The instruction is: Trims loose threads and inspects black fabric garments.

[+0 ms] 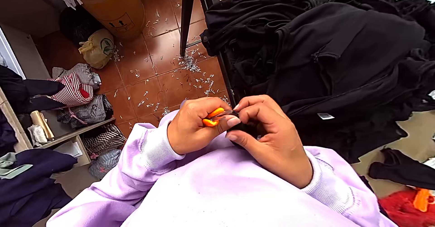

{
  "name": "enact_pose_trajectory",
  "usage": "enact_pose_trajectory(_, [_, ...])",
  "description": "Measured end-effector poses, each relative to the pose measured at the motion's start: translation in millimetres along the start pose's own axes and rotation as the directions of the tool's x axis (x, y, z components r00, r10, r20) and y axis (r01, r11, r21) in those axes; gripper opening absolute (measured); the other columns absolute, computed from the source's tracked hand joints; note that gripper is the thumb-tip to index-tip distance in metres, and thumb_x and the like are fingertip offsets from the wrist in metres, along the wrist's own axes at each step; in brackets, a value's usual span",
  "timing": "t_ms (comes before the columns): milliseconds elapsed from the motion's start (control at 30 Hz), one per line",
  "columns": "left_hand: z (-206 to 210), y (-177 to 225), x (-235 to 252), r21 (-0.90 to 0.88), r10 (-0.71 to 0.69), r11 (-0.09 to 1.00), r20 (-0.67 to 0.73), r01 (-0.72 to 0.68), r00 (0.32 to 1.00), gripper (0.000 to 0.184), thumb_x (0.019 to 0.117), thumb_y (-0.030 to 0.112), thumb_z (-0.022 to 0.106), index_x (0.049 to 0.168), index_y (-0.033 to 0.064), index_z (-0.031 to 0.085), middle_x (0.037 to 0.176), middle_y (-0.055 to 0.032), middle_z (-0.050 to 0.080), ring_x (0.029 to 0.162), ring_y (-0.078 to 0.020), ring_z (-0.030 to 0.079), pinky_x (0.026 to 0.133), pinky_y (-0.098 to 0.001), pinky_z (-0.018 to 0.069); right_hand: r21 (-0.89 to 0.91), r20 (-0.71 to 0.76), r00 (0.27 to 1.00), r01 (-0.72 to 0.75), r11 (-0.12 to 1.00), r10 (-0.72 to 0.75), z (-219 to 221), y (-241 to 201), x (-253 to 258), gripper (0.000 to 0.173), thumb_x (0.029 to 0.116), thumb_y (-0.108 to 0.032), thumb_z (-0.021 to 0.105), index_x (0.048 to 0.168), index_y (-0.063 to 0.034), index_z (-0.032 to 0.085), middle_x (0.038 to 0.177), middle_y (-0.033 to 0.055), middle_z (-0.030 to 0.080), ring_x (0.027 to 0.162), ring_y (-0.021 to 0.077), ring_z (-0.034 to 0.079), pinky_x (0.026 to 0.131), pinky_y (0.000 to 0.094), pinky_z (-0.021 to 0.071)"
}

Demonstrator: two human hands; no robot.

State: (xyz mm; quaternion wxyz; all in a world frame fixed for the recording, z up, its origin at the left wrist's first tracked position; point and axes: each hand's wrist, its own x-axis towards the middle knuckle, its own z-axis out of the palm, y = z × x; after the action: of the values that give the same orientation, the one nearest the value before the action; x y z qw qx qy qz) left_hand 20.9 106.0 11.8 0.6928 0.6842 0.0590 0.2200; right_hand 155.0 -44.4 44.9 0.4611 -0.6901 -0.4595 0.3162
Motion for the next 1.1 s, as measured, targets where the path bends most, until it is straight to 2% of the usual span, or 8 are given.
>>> enact_pose_trajectory(167, [2.8,0.7,0.4,-0.101,-0.049,0.994,0.029,0.052,0.998,0.028,0.0940,0.022,0.073,0.095,-0.0028,0.059,0.081,0.0002,0.057,0.069,0.0039,0.049,0.060,-0.0111,0.0397,0.040,-0.114,0.993,-0.016,0.999,0.021,-1.3,-0.6,-1.3,0.011,0.0939,-0.026,0.072,0.089,-0.0170,0.068,0.104,-0.0072,0.060,0.104,0.0019,0.055,0.089,0.0169,0.0450])
enact_pose_trajectory(267, [5.6,-1.6,1.4,-0.059,-0.027,0.998,0.027,0.028,0.999,0.019,0.0900,0.011,0.074,0.089,-0.0059,0.066,0.088,-0.0071,0.064,0.079,-0.0027,0.057,0.069,-0.0155,0.0473,0.288,-0.105,0.992,-0.035,0.957,0.068,-0.3,-2.0,-1.7,0.008,0.0976,-0.020,0.068,0.092,-0.0144,0.070,0.102,-0.0063,0.062,0.096,0.0014,0.061,0.080,0.0127,0.0533])
enact_pose_trajectory(433, [-0.6,-1.3,1.0,-0.410,-0.159,0.898,0.043,0.162,0.986,0.008,0.0928,0.004,0.065,0.087,0.0003,0.062,0.083,-0.0028,0.066,0.069,0.0001,0.057,0.060,-0.0163,0.0466,0.745,-0.012,0.981,-0.121,0.655,0.195,-5.7,-3.5,-4.1,0.003,0.0975,-0.017,0.069,0.096,-0.0155,0.066,0.102,0.0020,0.072,0.094,0.0089,0.070,0.083,0.0245,0.0594])
enact_pose_trajectory(600, [-3.9,0.2,-0.2,-0.639,-0.199,0.743,0.072,0.199,0.977,0.021,0.0963,-0.001,0.062,0.113,0.0097,0.055,0.084,0.0027,0.070,0.063,0.0003,0.060,0.053,-0.0137,0.0471,0.739,0.102,0.980,-0.189,0.647,0.171,-8.3,-3.1,-7.0,0.024,0.0957,-0.003,0.066,0.114,-0.0145,0.056,0.104,0.0034,0.073,0.094,0.0080,0.072,0.083,0.0218,0.0599])
enact_pose_trajectory(733, [-0.4,0.6,2.5,-0.355,-0.073,0.933,-0.027,0.059,0.997,0.016,0.0951,-0.005,0.060,0.110,-0.0009,0.057,0.083,0.0026,0.063,0.070,0.0019,0.056,0.062,-0.0136,0.0477,0.667,0.089,0.985,-0.168,0.726,0.146,-10.1,-4.4,-8.2,0.027,0.0941,-0.002,0.066,0.118,-0.0123,0.063,0.104,0.0013,0.072,0.095,0.0068,0.070,0.085,0.0217,0.0592])
enact_pose_trajectory(833, [0.1,1.2,3.7,-0.035,0.104,0.994,-0.005,-0.104,0.995,0.024,0.0830,-0.008,0.060,0.107,-0.0124,0.065,0.102,-0.0136,0.066,0.088,-0.0068,0.059,0.077,-0.0180,0.0504,0.718,0.044,0.966,-0.208,0.664,0.255,-9.4,-9.9,-7.6,0.025,0.0919,0.001,0.068,0.114,-0.0114,0.065,0.097,0.0036,0.074,0.087,0.0079,0.073,0.080,0.0230,0.0611])
enact_pose_trajectory(900, [-1.1,5.8,4.3,0.038,0.141,0.989,0.027,-0.142,0.990,0.034,0.0805,0.000,0.065,0.112,-0.0122,0.066,0.109,-0.0149,0.061,0.084,-0.0050,0.053,0.069,-0.0142,0.0440,0.702,0.020,0.961,-0.211,0.680,0.277,-8.5,-10.9,-7.6,0.027,0.0912,0.003,0.067,0.115,-0.0107,0.064,0.097,0.0043,0.075,0.086,0.0084,0.073,0.079,0.0231,0.0612])
enact_pose_trajectory(1100, [0.6,3.7,9.7,0.127,0.230,0.966,-0.016,-0.226,0.973,0.011,0.0906,0.002,0.072,0.090,-0.0098,0.073,0.087,-0.0139,0.067,0.087,-0.0103,0.063,0.078,-0.0191,0.0521,0.587,-0.050,0.985,-0.104,0.803,0.164,-3.4,-6.0,-8.4,0.026,0.0905,0.001,0.071,0.113,-0.0112,0.065,0.097,-0.0024,0.071,0.087,0.0046,0.070,0.080,0.0192,0.0597])
